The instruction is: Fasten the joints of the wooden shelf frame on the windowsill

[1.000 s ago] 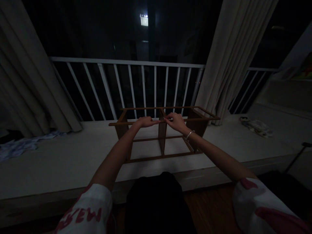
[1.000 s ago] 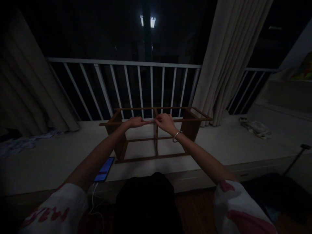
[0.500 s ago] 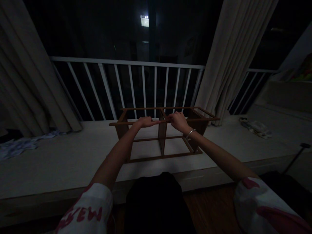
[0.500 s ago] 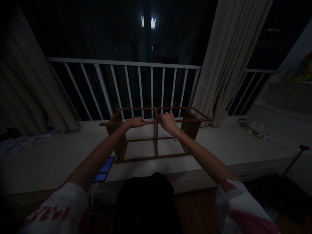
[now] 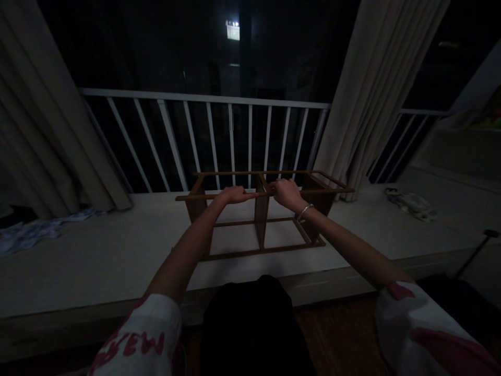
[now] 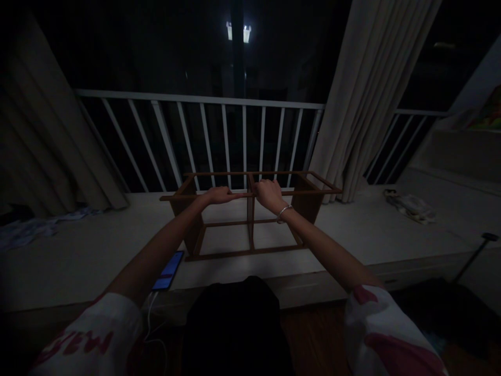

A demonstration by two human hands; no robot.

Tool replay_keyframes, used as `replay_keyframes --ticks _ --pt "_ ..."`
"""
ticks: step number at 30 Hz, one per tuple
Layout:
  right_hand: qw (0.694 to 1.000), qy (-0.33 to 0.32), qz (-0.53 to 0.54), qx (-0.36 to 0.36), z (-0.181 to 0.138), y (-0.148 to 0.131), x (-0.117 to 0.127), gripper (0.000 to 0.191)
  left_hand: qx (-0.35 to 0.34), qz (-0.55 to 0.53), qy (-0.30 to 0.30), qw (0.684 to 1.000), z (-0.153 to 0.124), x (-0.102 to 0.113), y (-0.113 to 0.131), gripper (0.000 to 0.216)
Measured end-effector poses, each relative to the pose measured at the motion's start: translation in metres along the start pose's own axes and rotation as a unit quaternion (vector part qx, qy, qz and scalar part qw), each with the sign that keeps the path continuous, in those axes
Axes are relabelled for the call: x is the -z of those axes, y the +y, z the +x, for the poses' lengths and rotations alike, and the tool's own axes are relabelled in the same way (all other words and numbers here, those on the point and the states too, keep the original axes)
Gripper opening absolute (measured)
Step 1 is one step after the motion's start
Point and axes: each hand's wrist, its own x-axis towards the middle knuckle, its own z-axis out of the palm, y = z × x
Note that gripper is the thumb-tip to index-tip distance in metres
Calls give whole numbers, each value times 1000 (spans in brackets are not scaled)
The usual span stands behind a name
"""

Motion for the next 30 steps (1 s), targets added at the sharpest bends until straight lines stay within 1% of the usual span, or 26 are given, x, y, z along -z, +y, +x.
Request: replay_keyframes --ticks 6,14,21,26,30 --pt "1000 27 4 4 0 -1 -3 27 3 -2 2 1000 3 -2 -1 80" --pt "999 31 -6 7 3 -4 1 32 3 1 1 1000 1 -1 1 79" --pt "999 36 -7 18 5 -5 1 26 -7 -2 8 1000 -1 0 1 81" --pt "1000 14 20 -6 9 -5 -2 24 -11 4 6 1000 -1 1 1 82" --pt "999 20 41 3 10 -5 -4 24 -9 5 5 1000 -1 1 0 82"
